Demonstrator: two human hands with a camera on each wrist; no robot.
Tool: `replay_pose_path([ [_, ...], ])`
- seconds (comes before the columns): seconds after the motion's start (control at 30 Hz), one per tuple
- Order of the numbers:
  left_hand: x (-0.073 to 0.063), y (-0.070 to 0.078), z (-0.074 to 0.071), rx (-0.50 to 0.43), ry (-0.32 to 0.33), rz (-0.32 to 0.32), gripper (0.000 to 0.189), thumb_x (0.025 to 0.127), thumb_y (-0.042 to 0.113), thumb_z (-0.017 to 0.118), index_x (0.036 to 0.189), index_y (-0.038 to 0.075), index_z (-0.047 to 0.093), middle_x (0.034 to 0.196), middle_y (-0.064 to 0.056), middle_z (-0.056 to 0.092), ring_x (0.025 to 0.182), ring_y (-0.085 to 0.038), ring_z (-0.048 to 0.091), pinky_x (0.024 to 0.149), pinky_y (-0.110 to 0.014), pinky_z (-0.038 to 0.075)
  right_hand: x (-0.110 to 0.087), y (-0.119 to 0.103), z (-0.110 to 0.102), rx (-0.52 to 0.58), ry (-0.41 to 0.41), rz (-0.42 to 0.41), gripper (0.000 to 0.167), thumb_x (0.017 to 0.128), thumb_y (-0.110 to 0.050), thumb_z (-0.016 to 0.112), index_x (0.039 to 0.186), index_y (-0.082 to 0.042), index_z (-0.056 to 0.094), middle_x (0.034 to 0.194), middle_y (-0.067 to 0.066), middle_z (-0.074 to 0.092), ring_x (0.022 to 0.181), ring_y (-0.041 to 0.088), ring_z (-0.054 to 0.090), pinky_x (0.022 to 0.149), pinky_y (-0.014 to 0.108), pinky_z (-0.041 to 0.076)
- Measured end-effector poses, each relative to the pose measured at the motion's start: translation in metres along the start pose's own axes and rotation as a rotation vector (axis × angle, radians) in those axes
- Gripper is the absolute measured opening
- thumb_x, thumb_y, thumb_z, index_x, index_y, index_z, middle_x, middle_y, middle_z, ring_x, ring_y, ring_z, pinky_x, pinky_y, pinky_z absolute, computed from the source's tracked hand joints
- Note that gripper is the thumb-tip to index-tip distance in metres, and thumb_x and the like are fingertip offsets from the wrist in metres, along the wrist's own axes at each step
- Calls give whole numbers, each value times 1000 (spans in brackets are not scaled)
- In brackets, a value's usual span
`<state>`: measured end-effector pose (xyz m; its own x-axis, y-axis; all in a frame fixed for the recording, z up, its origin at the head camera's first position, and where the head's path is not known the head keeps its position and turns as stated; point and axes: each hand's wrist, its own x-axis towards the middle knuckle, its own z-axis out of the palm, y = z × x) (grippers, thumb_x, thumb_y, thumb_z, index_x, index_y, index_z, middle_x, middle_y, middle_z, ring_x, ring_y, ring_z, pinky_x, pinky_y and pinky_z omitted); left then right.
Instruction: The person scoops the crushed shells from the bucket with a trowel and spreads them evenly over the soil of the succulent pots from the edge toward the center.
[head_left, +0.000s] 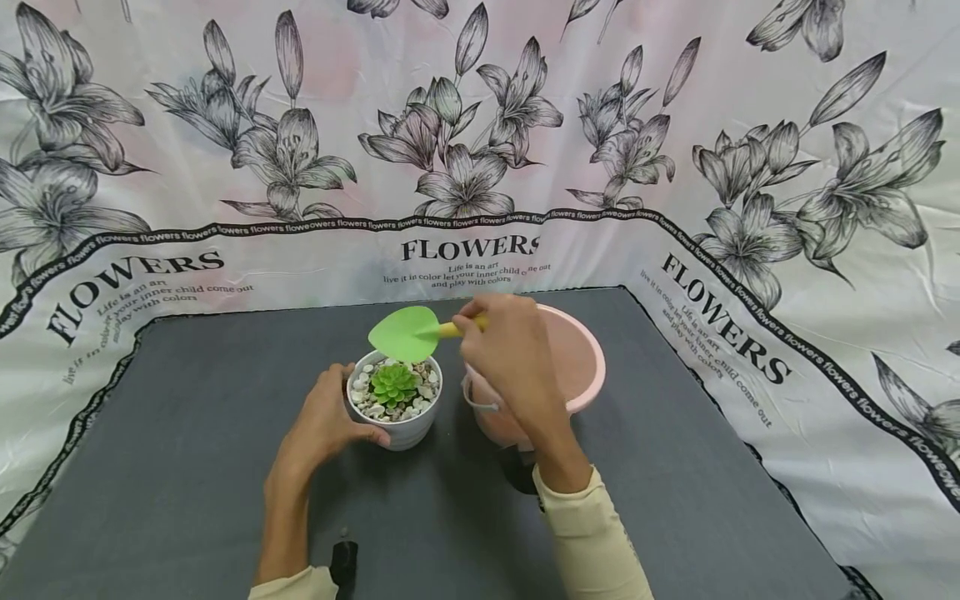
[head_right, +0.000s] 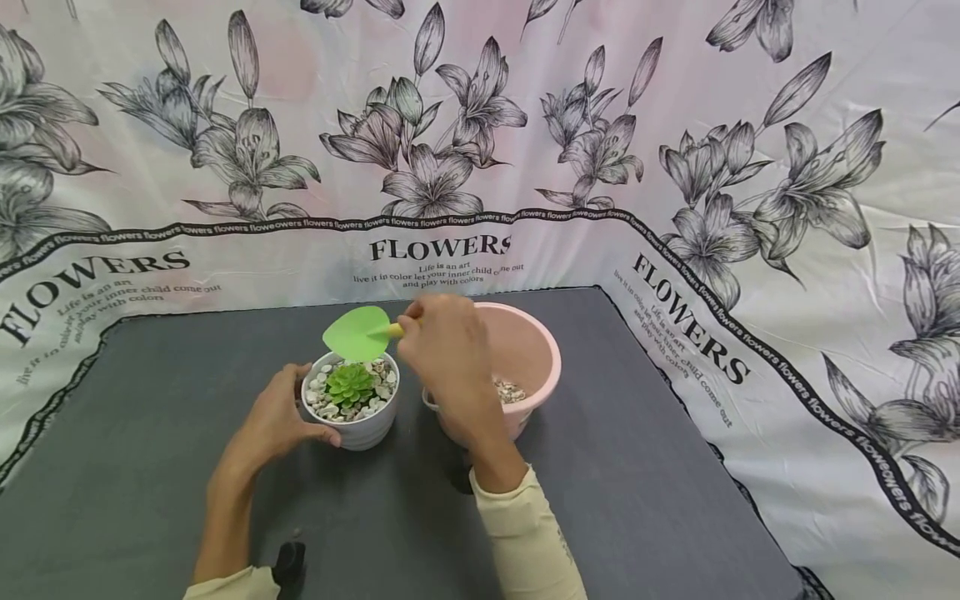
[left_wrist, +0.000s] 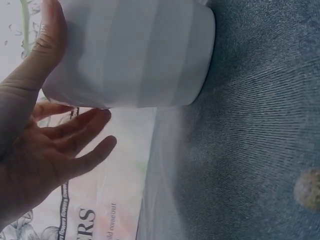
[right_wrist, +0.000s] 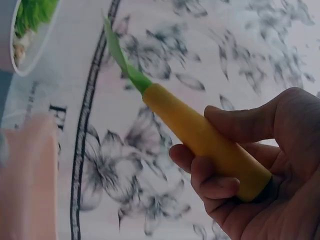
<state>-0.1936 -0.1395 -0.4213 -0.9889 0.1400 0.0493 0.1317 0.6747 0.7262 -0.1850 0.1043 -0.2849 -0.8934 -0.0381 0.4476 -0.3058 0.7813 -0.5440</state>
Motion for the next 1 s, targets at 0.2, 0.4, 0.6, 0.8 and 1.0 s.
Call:
replay_pose_path([
  [0.2,1,4,-4,-11,-39,-22,116,64,35,102,147,-3,31,146,-30,54,130,-45,59,100,-57,51,1,30,-48,-24,100,49,11,93,-13,75,97,-6,83,97,12,82,78,27,67,66,31,48],
  [0.4,1,5,1,-24,-40,14,137,62,36,103,161,-6,17,156,-34,40,142,-48,47,111,-65,45,-6,62,-84,-141,43,144,13,93,-10,72,98,-4,83,98,19,79,78,30,60,65,31,42],
  [0.6,-1,12,-3,35,-55,81,136,70,40,98,168,5,10,158,-34,31,144,-51,40,110,-70,43,-3,87,-80,-274,-36,152,13,89,-6,73,96,0,82,97,21,79,81,36,68,66,42,52],
  [0.8,4,42,1,36,14,181,117,79,41,92,168,15,20,167,-26,23,152,-50,33,112,-71,42,4,104,-41,-413,-60,96,38,77,7,60,51,-14,41,54,-1,34,56,20,38,50,35,34],
  [1.0,15,87,27,22,27,359,100,84,41,87,164,11,35,168,-21,33,151,-44,43,113,-62,47,1,107,-15,-493,-28,56,51,78,17,49,58,-19,20,62,-2,20,58,17,26,48,34,28],
])
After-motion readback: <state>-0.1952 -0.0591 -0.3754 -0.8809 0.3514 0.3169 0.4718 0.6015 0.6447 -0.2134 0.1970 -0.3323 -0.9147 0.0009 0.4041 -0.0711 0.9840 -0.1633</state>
